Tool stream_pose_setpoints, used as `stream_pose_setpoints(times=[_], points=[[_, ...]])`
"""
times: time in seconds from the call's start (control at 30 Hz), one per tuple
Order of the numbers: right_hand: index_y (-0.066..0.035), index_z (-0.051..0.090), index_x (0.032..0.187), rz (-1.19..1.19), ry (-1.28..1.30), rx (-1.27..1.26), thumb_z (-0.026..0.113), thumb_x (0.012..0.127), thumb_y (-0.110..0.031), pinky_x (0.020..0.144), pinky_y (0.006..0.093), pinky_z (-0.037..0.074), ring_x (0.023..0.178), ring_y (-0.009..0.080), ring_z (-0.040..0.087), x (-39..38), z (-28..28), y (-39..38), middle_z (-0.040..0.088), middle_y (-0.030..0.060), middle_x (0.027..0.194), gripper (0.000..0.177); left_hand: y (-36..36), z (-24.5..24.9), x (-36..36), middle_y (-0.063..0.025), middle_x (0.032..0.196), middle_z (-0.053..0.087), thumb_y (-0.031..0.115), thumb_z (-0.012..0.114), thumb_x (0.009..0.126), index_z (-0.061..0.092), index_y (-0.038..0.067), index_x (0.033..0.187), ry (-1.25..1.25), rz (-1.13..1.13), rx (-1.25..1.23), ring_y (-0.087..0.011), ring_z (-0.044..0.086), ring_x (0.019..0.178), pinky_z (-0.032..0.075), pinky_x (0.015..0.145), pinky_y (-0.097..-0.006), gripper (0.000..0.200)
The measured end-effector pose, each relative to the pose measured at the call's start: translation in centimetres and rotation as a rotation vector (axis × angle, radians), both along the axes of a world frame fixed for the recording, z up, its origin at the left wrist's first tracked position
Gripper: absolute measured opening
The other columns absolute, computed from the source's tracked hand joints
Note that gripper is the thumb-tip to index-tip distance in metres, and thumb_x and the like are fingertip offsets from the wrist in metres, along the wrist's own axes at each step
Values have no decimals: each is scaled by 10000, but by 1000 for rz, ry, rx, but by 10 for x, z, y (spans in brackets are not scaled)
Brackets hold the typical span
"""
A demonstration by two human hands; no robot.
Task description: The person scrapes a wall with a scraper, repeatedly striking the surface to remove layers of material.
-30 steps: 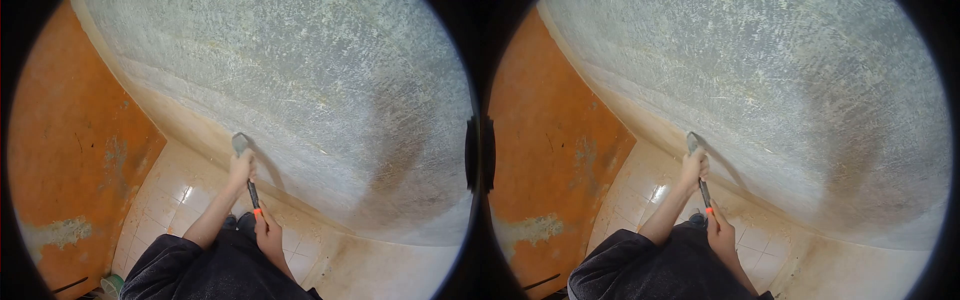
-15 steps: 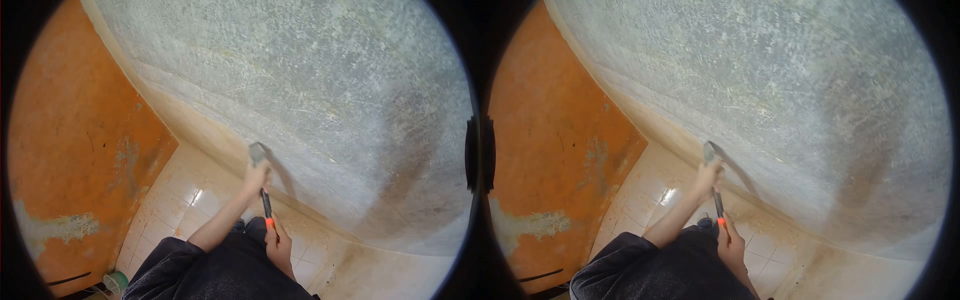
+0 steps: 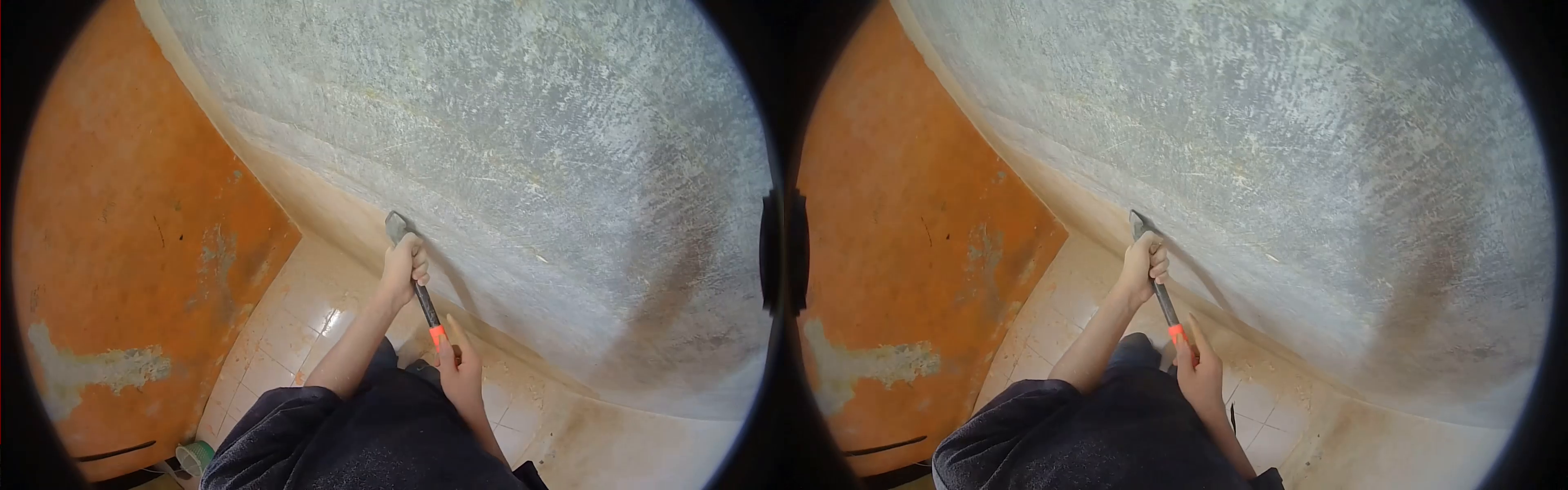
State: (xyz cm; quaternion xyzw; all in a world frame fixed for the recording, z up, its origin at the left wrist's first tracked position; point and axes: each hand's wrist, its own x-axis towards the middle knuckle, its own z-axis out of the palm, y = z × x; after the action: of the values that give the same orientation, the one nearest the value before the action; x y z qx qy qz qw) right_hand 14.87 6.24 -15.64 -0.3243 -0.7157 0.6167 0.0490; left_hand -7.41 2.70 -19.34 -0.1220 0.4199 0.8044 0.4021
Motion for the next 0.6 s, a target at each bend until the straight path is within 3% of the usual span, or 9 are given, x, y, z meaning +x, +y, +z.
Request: stream_pose_setpoints(times=[0.13, 0.17, 0.27, 0.3, 0.37, 0.47, 0.6], points=[[-6, 568, 1301, -69, 68, -106, 596, 968, -175, 564, 238, 421, 604, 75, 504, 5, -18, -8, 571, 1, 724, 375, -17, 6, 11, 20, 656, 415, 300, 511, 910, 461, 140, 897, -25, -115, 219, -116, 416, 534, 388, 536, -305, 169], [-3, 594, 1254, -55, 27, -180, 597, 969, -184, 564, 229, 411, 608, 71, 504, 13, -27, -11, 565, -4, 723, 338, -26, 6, 16, 5, 766, 465, 392, 467, 931, 463, 143, 1021, -92, -99, 382, -123, 454, 625, 397, 608, -320, 265], [-1, 620, 1138, -51, -68, -69, 595, 976, -212, 545, 210, 374, 594, 55, 475, 29, -44, -30, 541, -21, 710, 268, -37, 9, 30, 19, 790, 460, 459, 422, 929, 514, 133, 1062, -164, 0, 513, -125, 437, 633, 372, 604, -299, 363], [-1, 620, 1138, -62, -86, -38, 595, 976, -212, 545, 210, 374, 594, 55, 475, 26, -37, -36, 541, -21, 710, 268, -34, 11, 26, 34, 745, 439, 515, 364, 977, 509, 143, 1038, -192, -25, 406, -108, 405, 588, 342, 563, -281, 404], [-33, 627, 1020, -188, -52, -351, 531, 1011, -354, 503, 207, 302, 536, 48, 414, 9, -17, -53, 506, -25, 649, 335, -26, -14, 18, 44, 712, 415, 540, 336, 994, 506, 146, 1020, -196, -130, 476, -97, 380, 560, 321, 536, -270, 430], [-19, 617, 998, -192, -146, -542, 491, 1028, -391, 509, 223, 298, 556, 41, 386, 3, 2, -55, 464, -45, 627, 394, -22, -13, 13, 67, 624, 338, 626, 265, 1006, 488, 158, 939, -227, -216, 458, -70, 292, 474, 254, 464, -239, 522], [-30, 588, 867, -132, -173, -505, 449, 1035, -444, 515, 229, 295, 558, 45, 385, 10, -5, -57, 453, -42, 615, 468, -25, -20, 14, 72, 599, 321, 673, 242, 980, 464, 174, 840, -320, -306, 525, -68, 260, 443, 235, 438, -238, 564]])
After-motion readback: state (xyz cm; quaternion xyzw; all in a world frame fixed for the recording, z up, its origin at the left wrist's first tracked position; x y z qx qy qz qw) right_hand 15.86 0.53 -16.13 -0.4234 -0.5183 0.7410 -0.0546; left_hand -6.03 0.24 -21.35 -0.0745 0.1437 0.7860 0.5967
